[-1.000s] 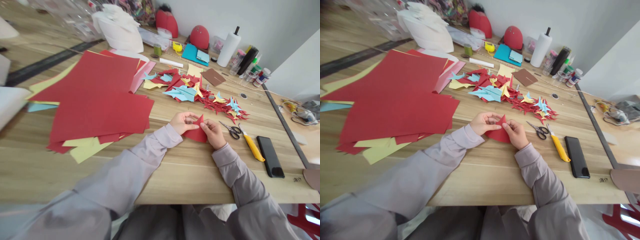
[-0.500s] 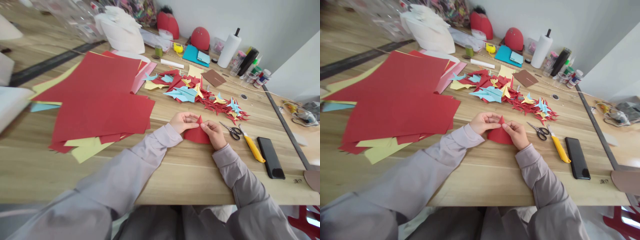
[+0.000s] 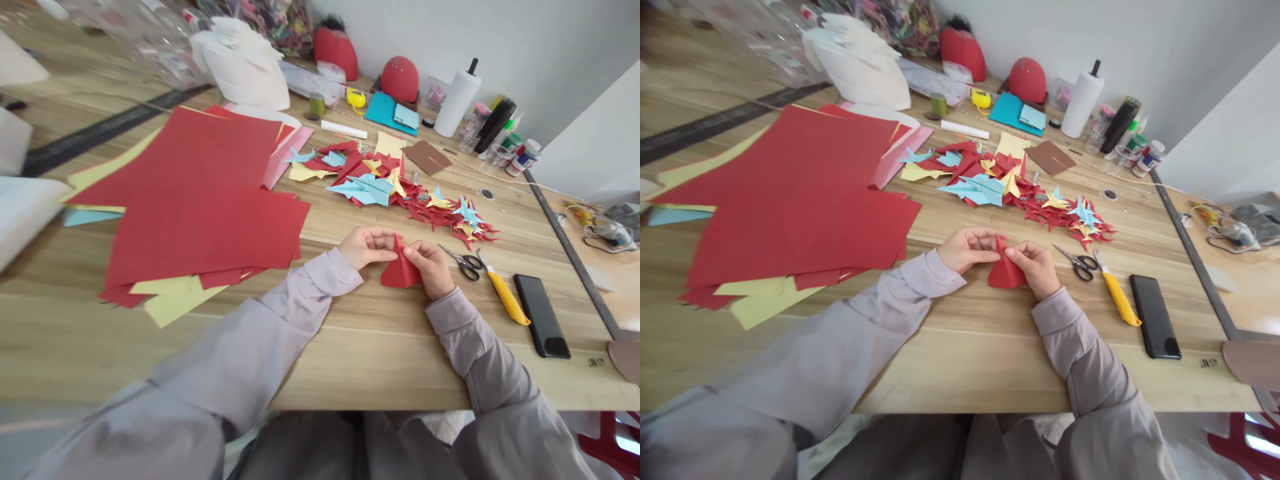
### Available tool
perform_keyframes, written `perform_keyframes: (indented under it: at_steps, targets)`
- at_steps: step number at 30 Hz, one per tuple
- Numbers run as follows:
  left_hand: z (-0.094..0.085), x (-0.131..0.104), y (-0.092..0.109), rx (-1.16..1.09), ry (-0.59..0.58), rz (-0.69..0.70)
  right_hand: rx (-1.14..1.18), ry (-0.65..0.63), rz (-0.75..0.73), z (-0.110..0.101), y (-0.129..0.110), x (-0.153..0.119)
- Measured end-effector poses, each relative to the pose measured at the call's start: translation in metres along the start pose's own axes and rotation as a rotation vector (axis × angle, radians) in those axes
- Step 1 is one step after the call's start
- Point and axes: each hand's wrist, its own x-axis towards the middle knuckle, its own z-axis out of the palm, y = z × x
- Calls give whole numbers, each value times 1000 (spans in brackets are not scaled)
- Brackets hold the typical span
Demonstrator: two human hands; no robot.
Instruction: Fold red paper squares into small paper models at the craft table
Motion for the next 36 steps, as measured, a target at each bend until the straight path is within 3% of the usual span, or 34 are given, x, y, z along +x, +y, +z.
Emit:
perform_keyframes:
  at_steps: [4, 10, 15, 19, 26, 36]
  targets:
    - [2, -1, -2, 135, -39, 7, 40, 2, 22, 2, 0, 0]
    - [5, 1, -1, 133, 85, 74, -12, 73, -149, 0, 4, 1]
    - [7, 1, 6, 200, 165, 102, -143, 24, -238, -1, 2, 0]
    - [9, -1, 10, 226, 212, 93, -214, -7, -185, -1, 3, -1]
    - [9, -1, 10, 253, 175, 68, -306, -110, -172, -2, 4, 0]
    - [15, 0, 6, 187, 249, 70, -311, -209, -104, -2, 3, -2]
